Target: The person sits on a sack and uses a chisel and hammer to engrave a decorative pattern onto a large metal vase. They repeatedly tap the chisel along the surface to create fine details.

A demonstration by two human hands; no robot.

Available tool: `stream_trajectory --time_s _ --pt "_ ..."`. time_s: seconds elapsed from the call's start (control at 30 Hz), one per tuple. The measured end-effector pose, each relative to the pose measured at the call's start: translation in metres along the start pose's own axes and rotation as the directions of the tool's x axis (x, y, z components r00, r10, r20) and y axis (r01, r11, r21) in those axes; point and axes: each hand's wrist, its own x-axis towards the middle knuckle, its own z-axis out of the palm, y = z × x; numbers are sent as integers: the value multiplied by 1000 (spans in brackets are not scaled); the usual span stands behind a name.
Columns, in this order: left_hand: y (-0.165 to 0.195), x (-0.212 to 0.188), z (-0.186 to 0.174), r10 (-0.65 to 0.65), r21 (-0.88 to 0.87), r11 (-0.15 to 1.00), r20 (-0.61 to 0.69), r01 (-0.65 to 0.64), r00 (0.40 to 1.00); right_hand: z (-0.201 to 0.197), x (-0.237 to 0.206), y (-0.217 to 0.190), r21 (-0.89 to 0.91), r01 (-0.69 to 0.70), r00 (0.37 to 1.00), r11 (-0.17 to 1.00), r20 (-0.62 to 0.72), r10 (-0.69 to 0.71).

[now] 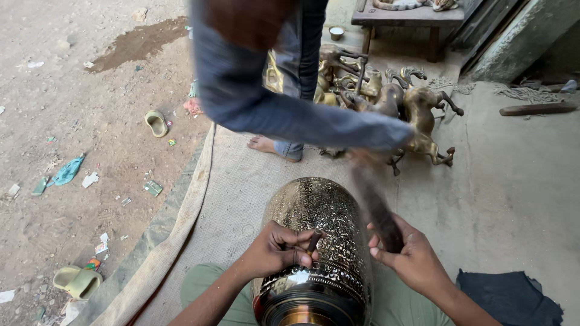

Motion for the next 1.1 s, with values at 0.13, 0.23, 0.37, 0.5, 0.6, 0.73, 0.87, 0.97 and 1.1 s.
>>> stream_trajectory --time_s 0.13,0.23,0.37,0.5,0.6,0.73,0.87,0.97,1.1 --pt "1 0 0 -9 21 1000 20 8 1000 0 -4 -5 -5 -14 1000 1000 6 14" --pt "-3 -1 -1 1 -7 1000 35 -1 999 -1 -4 -6 -7 -5 1000 1000 -30 5" --pt "-6 0 -4 -4 -46 999 62 6 998 -3 -5 -7 36 25 999 999 -21 -24" --pt "-7 1 -4 12 -100 995 103 -2 995 -4 -11 -16 -36 -87 996 996 17 87" --pt "-7 1 -4 -37 -124 991 86 48 996 -4 -13 -22 164 -49 999 985 0 50" --pt "-6 3 -5 -3 -133 991 128 20 992 -4 -14 -19 -186 -156 988 970 -30 153" --pt "-9 4 -6 -50 -133 989 117 66 992 -1 -12 -11 238 -55 998 970 26 51" --pt "-11 5 -7 -18 -110 993 121 31 992 0 -12 -8 -22 -9 1000 1000 -27 8" --pt "-13 5 -8 -66 -147 985 146 87 987 -3 -14 -11 -58 -82 995 995 45 85"
